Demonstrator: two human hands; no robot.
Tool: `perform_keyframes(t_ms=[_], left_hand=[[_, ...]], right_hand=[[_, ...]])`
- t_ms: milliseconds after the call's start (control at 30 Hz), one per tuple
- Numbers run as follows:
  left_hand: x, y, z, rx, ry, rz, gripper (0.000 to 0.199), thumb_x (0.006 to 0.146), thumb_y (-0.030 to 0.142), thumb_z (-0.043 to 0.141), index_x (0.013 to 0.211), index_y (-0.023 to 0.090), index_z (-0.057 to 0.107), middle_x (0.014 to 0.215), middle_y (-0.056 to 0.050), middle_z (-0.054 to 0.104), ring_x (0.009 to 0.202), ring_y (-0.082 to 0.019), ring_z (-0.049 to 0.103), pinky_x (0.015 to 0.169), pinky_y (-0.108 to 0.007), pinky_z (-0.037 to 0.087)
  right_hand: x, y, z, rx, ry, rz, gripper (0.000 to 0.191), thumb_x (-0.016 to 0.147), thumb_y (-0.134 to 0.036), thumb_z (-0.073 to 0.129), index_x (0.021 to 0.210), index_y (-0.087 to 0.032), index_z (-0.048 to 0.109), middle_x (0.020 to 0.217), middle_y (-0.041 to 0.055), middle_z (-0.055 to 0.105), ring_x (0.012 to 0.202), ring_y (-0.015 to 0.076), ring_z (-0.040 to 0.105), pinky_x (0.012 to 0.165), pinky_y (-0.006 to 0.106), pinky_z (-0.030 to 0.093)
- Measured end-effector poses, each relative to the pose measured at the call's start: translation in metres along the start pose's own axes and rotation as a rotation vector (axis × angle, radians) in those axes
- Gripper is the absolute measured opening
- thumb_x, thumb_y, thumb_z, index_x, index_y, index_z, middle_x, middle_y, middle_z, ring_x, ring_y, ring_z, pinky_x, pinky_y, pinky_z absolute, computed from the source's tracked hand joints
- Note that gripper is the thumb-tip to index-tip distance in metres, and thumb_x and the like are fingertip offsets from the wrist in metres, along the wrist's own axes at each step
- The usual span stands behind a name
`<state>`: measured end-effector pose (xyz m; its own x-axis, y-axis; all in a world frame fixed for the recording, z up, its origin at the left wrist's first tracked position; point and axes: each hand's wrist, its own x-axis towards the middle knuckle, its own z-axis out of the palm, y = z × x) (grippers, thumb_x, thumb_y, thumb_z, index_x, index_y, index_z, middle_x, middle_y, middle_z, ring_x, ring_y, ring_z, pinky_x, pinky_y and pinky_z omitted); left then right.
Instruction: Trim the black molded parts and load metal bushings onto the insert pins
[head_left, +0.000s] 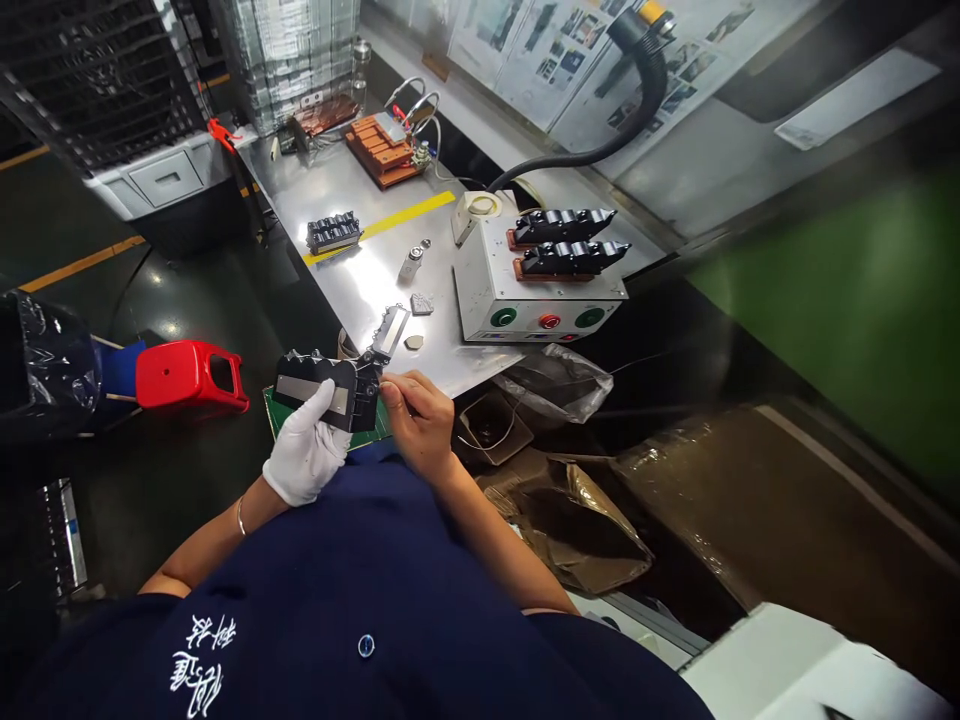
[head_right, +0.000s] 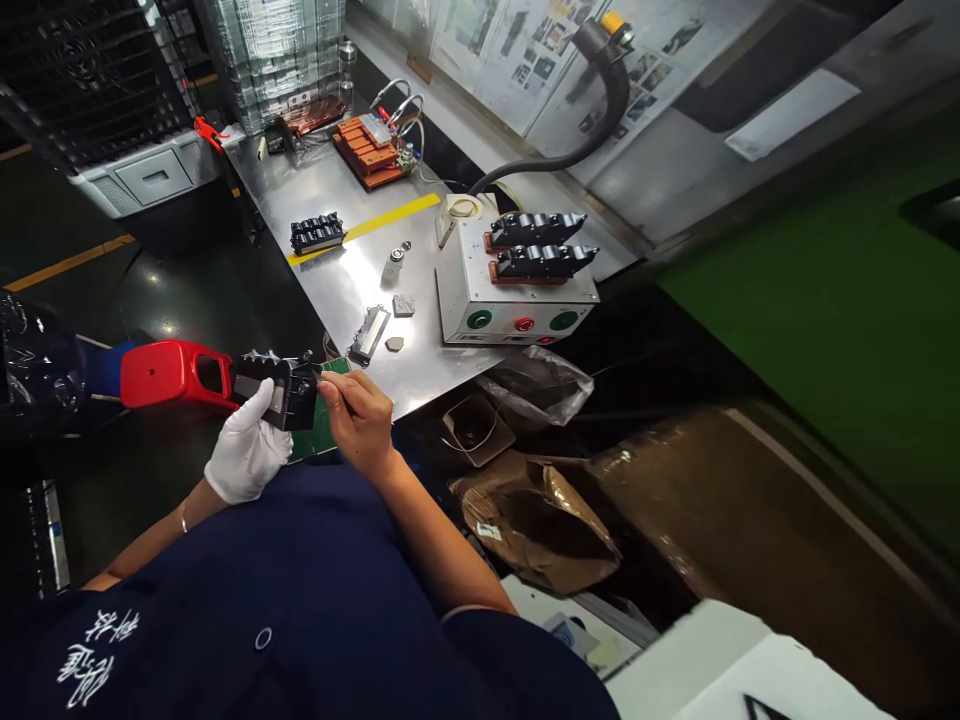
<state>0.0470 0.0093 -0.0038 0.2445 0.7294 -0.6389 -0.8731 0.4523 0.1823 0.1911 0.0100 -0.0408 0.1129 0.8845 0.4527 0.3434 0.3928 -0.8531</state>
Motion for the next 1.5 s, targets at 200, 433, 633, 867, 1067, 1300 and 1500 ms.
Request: perform_keyframes(t_ms=[200, 433, 633, 867, 1067, 1300, 1500], left_hand=[[-0.004, -0.001, 0.0, 0.005, 0.011, 0.001, 0.04, 0.1, 0.014, 0.037, 0.134, 0.021, 0.057, 0.108, -0.003, 0.075, 0.101, -0.013, 0.07, 0.087, -0.018, 0.057], [-0.009, 0.0, -0.001, 0.03, 0.041, 0.046, 0.042, 0.099, 0.012, 0.036, 0.135, 0.022, 0.056, 0.104, -0.002, 0.076, 0.091, -0.011, 0.072, 0.084, -0.016, 0.057], [-0.01, -0.001, -0.001, 0.055, 0.071, 0.041, 0.043, 0.097, 0.007, 0.037, 0.133, 0.02, 0.057, 0.099, -0.003, 0.077, 0.082, -0.01, 0.073, 0.078, -0.016, 0.058], [-0.015, -0.003, -0.003, 0.097, 0.18, -0.027, 0.037, 0.096, 0.011, 0.041, 0.127, 0.011, 0.061, 0.082, -0.005, 0.077, 0.081, -0.016, 0.074, 0.09, -0.026, 0.057], [-0.011, 0.008, 0.006, 0.034, 0.147, 0.015, 0.04, 0.098, 0.009, 0.031, 0.123, 0.011, 0.062, 0.068, -0.003, 0.074, 0.07, -0.013, 0.074, 0.074, -0.018, 0.059], [-0.007, 0.004, 0.002, 0.054, 0.092, -0.069, 0.037, 0.099, 0.011, 0.034, 0.122, 0.011, 0.063, 0.076, -0.005, 0.076, 0.074, -0.014, 0.074, 0.069, -0.017, 0.06], [-0.007, 0.0, -0.004, 0.037, 0.099, -0.041, 0.036, 0.097, 0.008, 0.036, 0.12, 0.013, 0.064, 0.078, -0.003, 0.076, 0.071, -0.012, 0.074, 0.072, -0.018, 0.06]], right_hand=[[-0.004, -0.001, 0.001, 0.006, 0.036, -0.021, 0.024, 0.093, -0.03, 0.052, 0.093, -0.021, 0.074, 0.077, 0.0061, 0.069, 0.066, 0.0157, 0.06, 0.062, 0.03, 0.052], [-0.004, -0.005, -0.008, 0.036, -0.082, -0.008, 0.03, 0.095, -0.037, 0.05, 0.087, -0.021, 0.074, 0.073, 0.0051, 0.067, 0.063, 0.0147, 0.058, 0.061, 0.029, 0.049], [-0.008, 0.001, -0.012, 0.047, -0.098, -0.004, 0.033, 0.094, -0.041, 0.05, 0.083, -0.021, 0.073, 0.071, 0.0053, 0.067, 0.061, 0.0147, 0.056, 0.06, 0.03, 0.049], [-0.012, 0.054, -0.007, 0.03, 0.098, 0.346, 0.052, 0.085, -0.062, 0.052, 0.07, -0.016, 0.071, 0.056, 0.0007, 0.057, 0.055, 0.0135, 0.052, 0.055, 0.028, 0.045], [-0.017, 0.022, -0.018, 0.091, -0.059, 0.116, 0.033, 0.092, -0.041, 0.053, 0.081, -0.018, 0.073, 0.07, 0.0038, 0.067, 0.063, 0.0141, 0.058, 0.061, 0.029, 0.047], [-0.014, -0.002, -0.017, 0.028, -0.128, -0.04, 0.031, 0.095, -0.037, 0.05, 0.085, -0.02, 0.073, 0.068, 0.0043, 0.066, 0.06, 0.0139, 0.055, 0.056, 0.028, 0.046], [-0.014, 0.016, -0.011, 0.019, -0.047, -0.006, 0.033, 0.094, -0.038, 0.051, 0.081, -0.018, 0.073, 0.066, 0.0039, 0.064, 0.059, 0.0129, 0.054, 0.058, 0.028, 0.045]])
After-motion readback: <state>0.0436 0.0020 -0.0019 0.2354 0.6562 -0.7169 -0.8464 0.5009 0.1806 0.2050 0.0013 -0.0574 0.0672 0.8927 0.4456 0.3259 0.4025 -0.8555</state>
